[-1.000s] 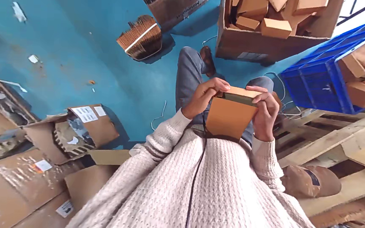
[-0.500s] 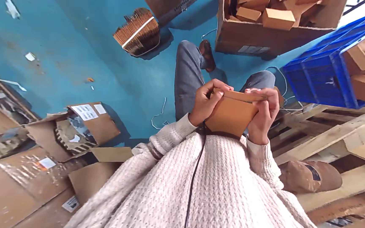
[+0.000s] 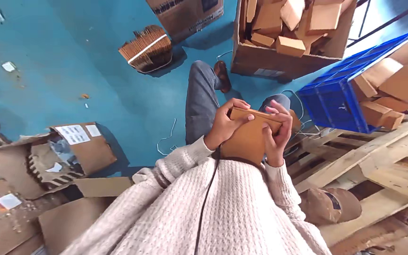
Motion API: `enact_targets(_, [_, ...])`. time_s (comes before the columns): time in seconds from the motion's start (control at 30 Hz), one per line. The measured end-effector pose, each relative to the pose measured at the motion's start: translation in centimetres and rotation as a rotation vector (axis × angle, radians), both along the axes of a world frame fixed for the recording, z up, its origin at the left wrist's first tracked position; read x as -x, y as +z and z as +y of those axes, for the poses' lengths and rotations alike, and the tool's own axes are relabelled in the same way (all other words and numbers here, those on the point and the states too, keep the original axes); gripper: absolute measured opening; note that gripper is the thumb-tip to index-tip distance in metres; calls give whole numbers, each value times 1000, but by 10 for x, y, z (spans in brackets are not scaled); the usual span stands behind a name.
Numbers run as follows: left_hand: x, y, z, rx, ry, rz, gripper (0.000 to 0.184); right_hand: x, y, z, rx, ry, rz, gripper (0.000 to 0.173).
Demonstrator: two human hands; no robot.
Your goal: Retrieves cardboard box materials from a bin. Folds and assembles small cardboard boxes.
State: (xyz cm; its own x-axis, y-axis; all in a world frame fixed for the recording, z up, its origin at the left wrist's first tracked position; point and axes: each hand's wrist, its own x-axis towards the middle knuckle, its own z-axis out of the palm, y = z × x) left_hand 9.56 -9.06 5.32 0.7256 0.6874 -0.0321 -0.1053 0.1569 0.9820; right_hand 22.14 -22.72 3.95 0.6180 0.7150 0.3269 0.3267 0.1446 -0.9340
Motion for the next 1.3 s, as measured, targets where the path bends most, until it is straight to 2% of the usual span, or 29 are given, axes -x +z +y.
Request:
enact_targets(0.13, [-15, 28, 16, -6, -18, 33, 30, -11, 20, 17, -24, -101, -5, 31])
enact_targets(0.2, [-19, 37, 25, -22, -34, 40, 35, -13, 27, 25, -59, -104, 16, 29])
enact_targets(0.3, [-20, 42, 33, -85, -75, 53, 63, -11, 32, 32, -76, -135, 23, 23])
enact_targets(0.4, [-19, 47, 32, -75, -74, 77, 85, -4, 34, 34, -121, -189, 52, 6])
enact_targets(0.5, [-18, 53, 30, -96, -110, 46, 75, 1, 34, 30, -193, -208, 106, 19])
enact_targets(0.57, [-19, 53, 29, -99, -106, 23, 55, -1, 32, 27, -189, -183, 131, 21])
enact_targets(0.63, [-22, 46, 32, -103, -86, -16, 32, -4, 35, 24, -91, -125, 148, 18])
enact_targets(0.77, [-24, 37, 40, -46, 87, 6, 22, -16, 43, 21, 219, 47, 196, 80])
enact_targets(0.8, [-24, 33, 42, -29, 134, 33, 20, -20, 42, 19, 281, 112, 237, 85])
enact_targets(0.87, [-26, 20, 47, 5, 185, 73, 18, -27, 39, 15, 386, 244, 325, 86])
enact_targets(0.9, [-25, 12, 48, 17, 185, 91, 19, -31, 37, 14, 429, 294, 365, 84])
enact_targets(0.93, [-24, 3, 50, 11, 164, 119, 29, -34, 34, 14, 456, 313, 400, 82])
enact_targets(1.0, [-17, -10, 55, -40, 74, 247, 74, -42, 26, 24, 489, 228, 472, 72])
enact_targets(1.03, [-13, -13, 59, -67, 75, 301, 85, -49, 20, 33, 502, 143, 504, 66])
enact_targets(1.1, [1, -16, 69, -73, 161, 330, 77, -72, -3, 61, 482, -42, 552, 55])
enact_targets(1.13, [10, -19, 76, -51, 212, 334, 70, -89, -15, 79, 459, -113, 538, 55])
enact_targets(1.23, [38, -31, 94, 26, 364, 366, 60, -154, -39, 149, 420, -222, 429, 67])
enact_targets(1.3, [57, -35, 97, 67, 455, 416, 59, -201, -57, 196, 498, -316, 328, 81])
